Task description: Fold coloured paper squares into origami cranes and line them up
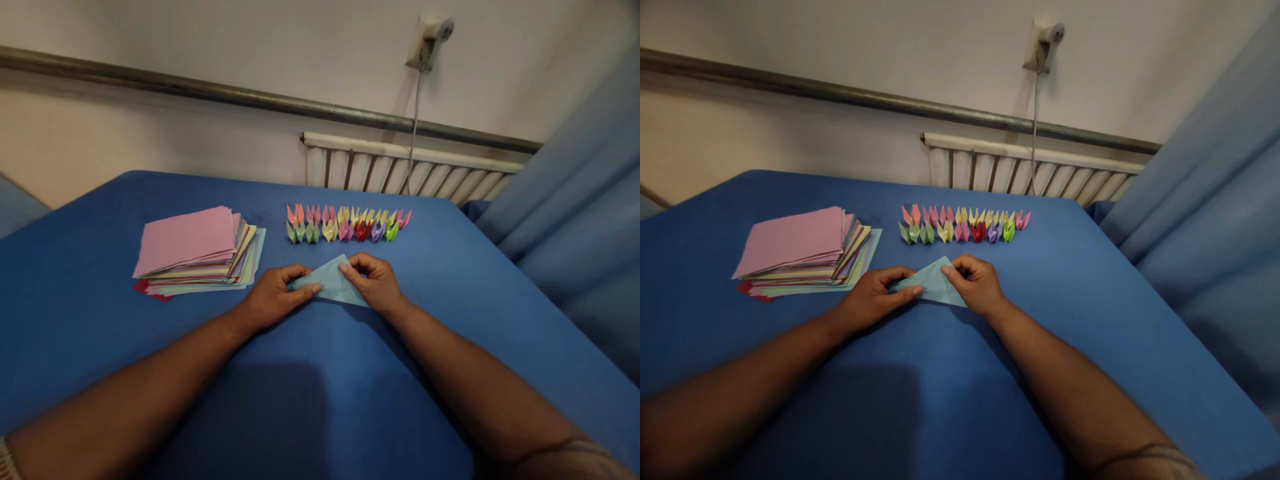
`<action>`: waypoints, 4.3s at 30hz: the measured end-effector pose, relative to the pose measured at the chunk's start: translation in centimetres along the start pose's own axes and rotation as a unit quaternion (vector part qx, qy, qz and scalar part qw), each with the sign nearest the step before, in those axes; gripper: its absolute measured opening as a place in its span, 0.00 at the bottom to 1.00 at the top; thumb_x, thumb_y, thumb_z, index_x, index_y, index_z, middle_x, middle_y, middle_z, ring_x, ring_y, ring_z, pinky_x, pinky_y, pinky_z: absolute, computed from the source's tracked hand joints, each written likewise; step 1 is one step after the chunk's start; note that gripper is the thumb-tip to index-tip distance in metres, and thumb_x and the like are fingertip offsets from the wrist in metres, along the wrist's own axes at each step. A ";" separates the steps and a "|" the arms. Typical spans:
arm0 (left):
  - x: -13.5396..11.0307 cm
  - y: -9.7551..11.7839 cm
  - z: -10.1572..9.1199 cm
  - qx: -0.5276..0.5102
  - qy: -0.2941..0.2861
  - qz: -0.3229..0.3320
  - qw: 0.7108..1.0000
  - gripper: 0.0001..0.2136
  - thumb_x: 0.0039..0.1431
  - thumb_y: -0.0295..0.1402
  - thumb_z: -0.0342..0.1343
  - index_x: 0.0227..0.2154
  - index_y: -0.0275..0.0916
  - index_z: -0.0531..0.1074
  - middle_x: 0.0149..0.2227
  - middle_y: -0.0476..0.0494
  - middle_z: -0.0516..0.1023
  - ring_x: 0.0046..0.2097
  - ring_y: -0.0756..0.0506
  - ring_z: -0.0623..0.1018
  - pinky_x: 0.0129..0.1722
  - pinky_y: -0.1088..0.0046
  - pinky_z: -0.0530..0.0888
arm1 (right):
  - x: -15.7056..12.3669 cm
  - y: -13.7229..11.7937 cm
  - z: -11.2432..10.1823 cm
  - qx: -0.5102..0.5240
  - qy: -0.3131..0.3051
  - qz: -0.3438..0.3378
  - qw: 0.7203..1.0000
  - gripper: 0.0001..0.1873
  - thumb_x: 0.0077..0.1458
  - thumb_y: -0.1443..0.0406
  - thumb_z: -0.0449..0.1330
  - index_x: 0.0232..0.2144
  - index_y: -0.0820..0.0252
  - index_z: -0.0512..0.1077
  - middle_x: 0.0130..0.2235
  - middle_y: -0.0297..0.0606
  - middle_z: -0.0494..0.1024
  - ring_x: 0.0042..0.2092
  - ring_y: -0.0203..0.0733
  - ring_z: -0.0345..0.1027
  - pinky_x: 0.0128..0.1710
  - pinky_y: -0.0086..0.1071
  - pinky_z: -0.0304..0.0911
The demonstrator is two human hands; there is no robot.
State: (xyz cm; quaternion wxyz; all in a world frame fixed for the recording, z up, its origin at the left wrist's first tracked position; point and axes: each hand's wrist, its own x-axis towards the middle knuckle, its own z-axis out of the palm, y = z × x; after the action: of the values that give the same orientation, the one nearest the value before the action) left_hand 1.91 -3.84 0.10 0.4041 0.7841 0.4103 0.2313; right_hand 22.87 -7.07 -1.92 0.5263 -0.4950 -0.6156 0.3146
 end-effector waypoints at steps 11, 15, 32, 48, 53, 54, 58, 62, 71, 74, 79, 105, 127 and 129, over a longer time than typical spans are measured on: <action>0.0 0.2 -0.1 0.001 0.016 -0.022 1.000 0.17 0.54 0.47 0.53 0.28 0.37 0.75 0.26 0.51 0.74 0.30 0.49 0.71 0.30 0.76 0.67 | -0.1 0.0 0.0 0.068 -0.001 0.061 0.996 0.12 0.50 0.57 0.61 0.24 0.60 0.70 0.22 0.28 0.68 0.23 0.31 0.58 0.24 0.26 0.55; -0.1 0.5 -0.2 0.008 0.031 -0.026 0.999 0.17 0.53 0.47 0.55 0.28 0.37 0.75 0.26 0.51 0.74 0.30 0.49 0.72 0.30 0.76 0.67 | 0.0 0.2 0.0 0.093 -0.004 0.074 0.993 0.12 0.49 0.57 0.62 0.24 0.60 0.70 0.23 0.28 0.68 0.24 0.31 0.59 0.25 0.26 0.56; 1.0 -1.7 -0.7 0.156 0.055 -0.038 0.985 0.15 0.56 0.43 0.50 0.39 0.39 0.74 0.33 0.46 0.79 0.34 0.44 0.76 0.34 0.70 0.69 | 1.1 1.9 -0.6 -0.472 -0.072 -0.007 0.878 0.13 0.63 0.59 0.50 0.32 0.59 0.70 0.35 0.39 0.77 0.35 0.40 0.69 0.34 0.29 0.55; -0.1 0.6 4.1 0.379 -0.081 0.157 0.908 0.30 0.63 0.47 0.43 0.63 0.34 0.53 0.66 0.36 0.54 0.67 0.39 0.52 0.63 0.58 0.52 | 1.2 1.7 0.3 -0.514 -0.122 0.019 0.849 0.11 0.63 0.62 0.48 0.40 0.59 0.69 0.42 0.42 0.77 0.43 0.42 0.71 0.39 0.30 0.59; -0.9 0.1 3.4 0.398 -0.100 0.086 0.908 0.36 0.61 0.55 0.37 0.63 0.30 0.51 0.66 0.30 0.50 0.67 0.36 0.50 0.63 0.57 0.52 | 1.2 1.5 0.2 -0.513 -0.126 0.026 0.849 0.12 0.63 0.61 0.49 0.41 0.59 0.69 0.42 0.42 0.77 0.43 0.43 0.71 0.40 0.31 0.60; -1.1 0.0 3.0 0.401 -0.103 0.074 0.907 0.38 0.60 0.56 0.37 0.63 0.29 0.51 0.66 0.29 0.49 0.67 0.35 0.49 0.63 0.56 0.52 | 1.1 1.5 0.2 -0.514 -0.126 0.025 0.848 0.12 0.63 0.60 0.49 0.41 0.59 0.69 0.42 0.42 0.77 0.43 0.43 0.71 0.40 0.31 0.60; -1.5 -0.7 1.5 0.411 -0.099 0.045 0.905 0.44 0.57 0.60 0.38 0.63 0.25 0.50 0.66 0.25 0.47 0.67 0.32 0.47 0.62 0.55 0.51 | 1.2 1.5 0.2 -0.517 -0.121 0.015 0.847 0.12 0.64 0.60 0.49 0.39 0.59 0.69 0.41 0.41 0.77 0.43 0.43 0.70 0.40 0.31 0.60; -1.1 -1.2 1.2 0.430 -0.032 -0.001 0.902 0.46 0.55 0.61 0.39 0.62 0.23 0.52 0.65 0.22 0.49 0.66 0.29 0.49 0.62 0.53 0.50 | 1.3 1.5 0.3 -0.518 -0.127 0.023 0.846 0.12 0.64 0.60 0.48 0.40 0.59 0.69 0.42 0.41 0.77 0.43 0.42 0.70 0.41 0.31 0.60; -0.7 0.6 3.9 0.410 -0.115 0.095 0.900 0.42 0.57 0.60 0.37 0.64 0.30 0.49 0.66 0.29 0.49 0.67 0.34 0.48 0.63 0.56 0.49 | 1.2 1.7 0.2 -0.503 -0.118 0.030 0.856 0.13 0.64 0.59 0.48 0.41 0.59 0.69 0.42 0.42 0.77 0.43 0.42 0.70 0.41 0.30 0.59; -0.9 -0.3 3.2 0.407 -0.110 0.089 0.902 0.41 0.58 0.60 0.38 0.65 0.32 0.48 0.67 0.28 0.46 0.67 0.32 0.47 0.62 0.53 0.49 | 1.7 1.8 -0.3 -0.496 -0.104 0.062 0.860 0.13 0.63 0.60 0.49 0.42 0.59 0.69 0.43 0.42 0.76 0.44 0.42 0.70 0.43 0.31 0.60; -0.8 -0.8 2.5 0.392 -0.125 0.111 0.905 0.37 0.57 0.59 0.42 0.65 0.47 0.48 0.68 0.34 0.42 0.67 0.30 0.44 0.62 0.50 0.49 | 1.0 0.5 -0.4 -0.498 -0.056 0.073 0.862 0.16 0.62 0.65 0.50 0.50 0.62 0.67 0.51 0.47 0.72 0.52 0.45 0.65 0.51 0.36 0.58; -1.0 -0.2 2.4 0.390 -0.149 0.112 0.902 0.38 0.56 0.60 0.43 0.65 0.46 0.49 0.68 0.31 0.39 0.67 0.27 0.43 0.61 0.46 0.47 | -1.5 -0.8 2.2 -0.217 -0.026 0.085 0.972 0.11 0.58 0.64 0.50 0.34 0.61 0.71 0.34 0.39 0.77 0.34 0.38 0.70 0.37 0.32 0.65; -1.3 -0.4 2.6 0.407 -0.150 0.138 0.891 0.42 0.57 0.61 0.36 0.65 0.32 0.46 0.67 0.30 0.46 0.68 0.35 0.47 0.63 0.56 0.49 | 0.9 2.6 1.7 0.037 -0.048 0.328 0.943 0.06 0.54 0.68 0.53 0.25 0.59 0.64 0.14 0.25 0.67 0.15 0.32 0.63 0.14 0.23 0.59; -1.3 -0.7 2.2 0.408 -0.145 0.118 0.894 0.43 0.56 0.62 0.37 0.65 0.32 0.46 0.67 0.29 0.44 0.67 0.33 0.46 0.63 0.55 0.49 | 1.3 2.3 0.2 0.028 -0.066 0.350 0.934 0.10 0.56 0.68 0.53 0.22 0.60 0.63 0.13 0.27 0.67 0.13 0.33 0.62 0.12 0.24 0.57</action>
State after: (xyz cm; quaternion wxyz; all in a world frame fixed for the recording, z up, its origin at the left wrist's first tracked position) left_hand 2.39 -5.68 -1.76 0.0730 0.9475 0.3101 -0.0265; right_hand 23.34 -5.14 -3.66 0.3550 -0.6419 -0.4280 0.5280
